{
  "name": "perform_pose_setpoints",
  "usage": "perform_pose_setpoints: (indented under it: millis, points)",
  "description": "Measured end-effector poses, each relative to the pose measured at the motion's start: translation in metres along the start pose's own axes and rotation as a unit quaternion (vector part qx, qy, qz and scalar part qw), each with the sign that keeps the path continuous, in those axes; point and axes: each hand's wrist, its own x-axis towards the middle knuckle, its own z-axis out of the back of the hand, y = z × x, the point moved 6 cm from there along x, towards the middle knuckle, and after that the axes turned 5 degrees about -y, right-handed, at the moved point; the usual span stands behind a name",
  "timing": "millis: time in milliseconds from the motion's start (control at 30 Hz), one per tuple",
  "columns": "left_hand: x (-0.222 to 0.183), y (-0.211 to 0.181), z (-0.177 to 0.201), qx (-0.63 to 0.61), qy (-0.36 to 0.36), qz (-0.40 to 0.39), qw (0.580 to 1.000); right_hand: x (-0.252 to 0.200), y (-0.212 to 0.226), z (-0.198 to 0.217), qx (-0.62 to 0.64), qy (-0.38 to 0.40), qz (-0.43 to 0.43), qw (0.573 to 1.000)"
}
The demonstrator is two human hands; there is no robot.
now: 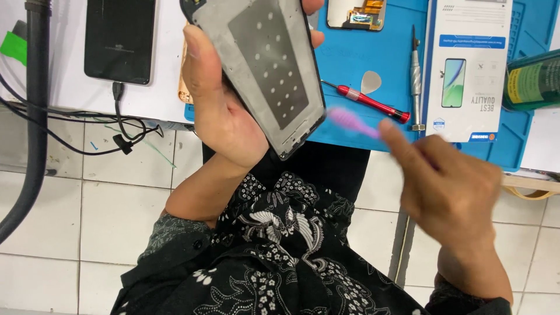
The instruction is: The person cleans the internal frame of a mobile phone with a brush, unboxes a new replacement screen, removes its protective film, and fits it into the frame.
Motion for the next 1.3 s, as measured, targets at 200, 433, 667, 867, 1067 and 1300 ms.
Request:
perform_pose_setpoints:
  millis: [200,433,667,867,1067,1300]
  points:
    - [0.0,-0.009,-0.005,0.016,-0.012,0.032,0.999,-0.009,-0.017,-0.005,-0.053,-0.011,-0.021,0.998]
    - [-0.003,-0.008,-0.006,0.024,0.035,0.088,0.995,-0.004,-0.009,-0.007,-0.09,-0.017,-0.021,0.996]
    - [-0.001,-0.009,-0.011,0.036,0.021,0.052,0.998,0.005,0.007,-0.002,-0.048,-0.021,0.015,0.999]
    - [-0.001,-0.01,-0.012,0.063,0.062,0.057,0.994,0.003,0.003,-0.004,-0.024,0.031,0.007,0.999]
    - [-0.005,-0.008,-0.008,0.07,0.061,0.069,0.993,0.003,-0.001,0.005,-0.012,0.038,0.004,0.999]
    - [-0.006,-0.009,-0.007,0.044,0.052,0.095,0.993,-0.005,-0.017,0.004,0.045,-0.021,-0.022,0.999]
